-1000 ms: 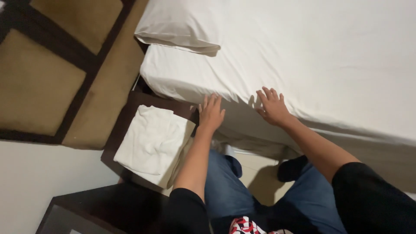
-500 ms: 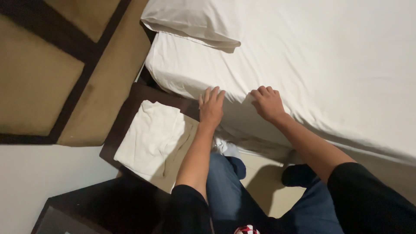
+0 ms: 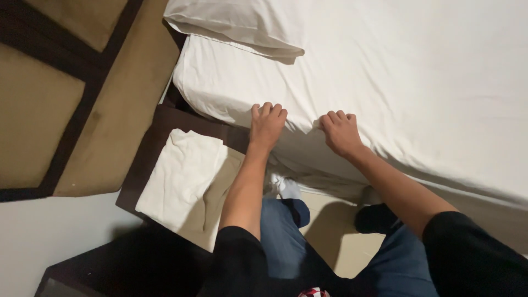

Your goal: The person smooths a white fitted sheet over a mattress, tucking the edges under the mattress at the corners and sides. They then move to a second bed and repeat the process of smoothing and tucking the sheet. Finally, they adjust a white pillow at the head of the bed.

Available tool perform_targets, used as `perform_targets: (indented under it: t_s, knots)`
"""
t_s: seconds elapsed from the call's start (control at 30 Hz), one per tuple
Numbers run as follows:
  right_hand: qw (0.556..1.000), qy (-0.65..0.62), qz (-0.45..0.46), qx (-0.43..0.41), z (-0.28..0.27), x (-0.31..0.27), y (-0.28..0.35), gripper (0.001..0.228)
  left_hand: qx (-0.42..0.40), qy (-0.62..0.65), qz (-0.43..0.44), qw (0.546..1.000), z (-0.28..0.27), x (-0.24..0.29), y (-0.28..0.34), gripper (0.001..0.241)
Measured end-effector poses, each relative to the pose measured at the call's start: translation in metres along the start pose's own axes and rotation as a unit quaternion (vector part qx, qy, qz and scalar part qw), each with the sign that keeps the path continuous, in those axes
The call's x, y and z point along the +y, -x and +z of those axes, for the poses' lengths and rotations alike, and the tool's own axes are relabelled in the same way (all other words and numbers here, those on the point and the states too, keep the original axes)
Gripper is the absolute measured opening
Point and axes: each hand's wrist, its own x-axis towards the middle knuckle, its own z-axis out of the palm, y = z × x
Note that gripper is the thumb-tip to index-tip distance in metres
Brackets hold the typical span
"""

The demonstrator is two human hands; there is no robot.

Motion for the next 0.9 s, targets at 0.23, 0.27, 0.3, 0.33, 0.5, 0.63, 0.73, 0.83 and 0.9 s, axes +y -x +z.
perform_targets:
  t_s: [0.23,0.27,0.3,0.33,0.5,0.63,0.73,0.83,0.9]
  knots:
    - [1.000,0.013,-0.010,0.005,0.004,-0.001,0.002,0.009,0.021,0.005,-0.016,1.000,-0.007,-0.006,0.017,0.015]
    - [1.000,0.008,-0.015,0.016,0.004,-0.001,0.002,0.009,0.005,0.004,-0.028,1.000,-0.008,-0.003,0.017,0.015]
    - [0.999,0.002,-0.018,0.026,0.005,-0.002,0.003,0.009,-0.012,0.003,-0.039,0.999,-0.009,0.000,0.018,0.016]
    - [0.999,0.001,-0.018,0.027,0.004,-0.002,0.002,0.009,-0.013,0.002,-0.039,0.999,-0.012,0.005,0.013,0.016]
    - [0.997,-0.071,-0.033,0.012,-0.021,-0.005,0.004,0.028,-0.028,0.053,-0.028,0.998,-0.018,0.035,-0.006,0.031]
    - [0.994,-0.103,-0.014,0.030,-0.030,0.014,0.020,0.038,-0.026,0.093,-0.003,0.995,0.003,0.074,-0.020,0.031]
    - [0.992,-0.125,-0.004,0.014,-0.032,0.032,0.036,0.041,-0.076,0.137,0.012,0.988,0.010,0.099,-0.027,0.029]
    - [0.993,-0.120,-0.013,0.009,-0.034,0.042,0.044,0.039,-0.078,0.121,0.007,0.990,0.024,0.104,-0.027,0.019]
    - [0.995,-0.094,0.011,-0.024,-0.031,0.046,0.049,0.029,-0.056,0.124,0.017,0.991,0.032,0.101,-0.025,0.015]
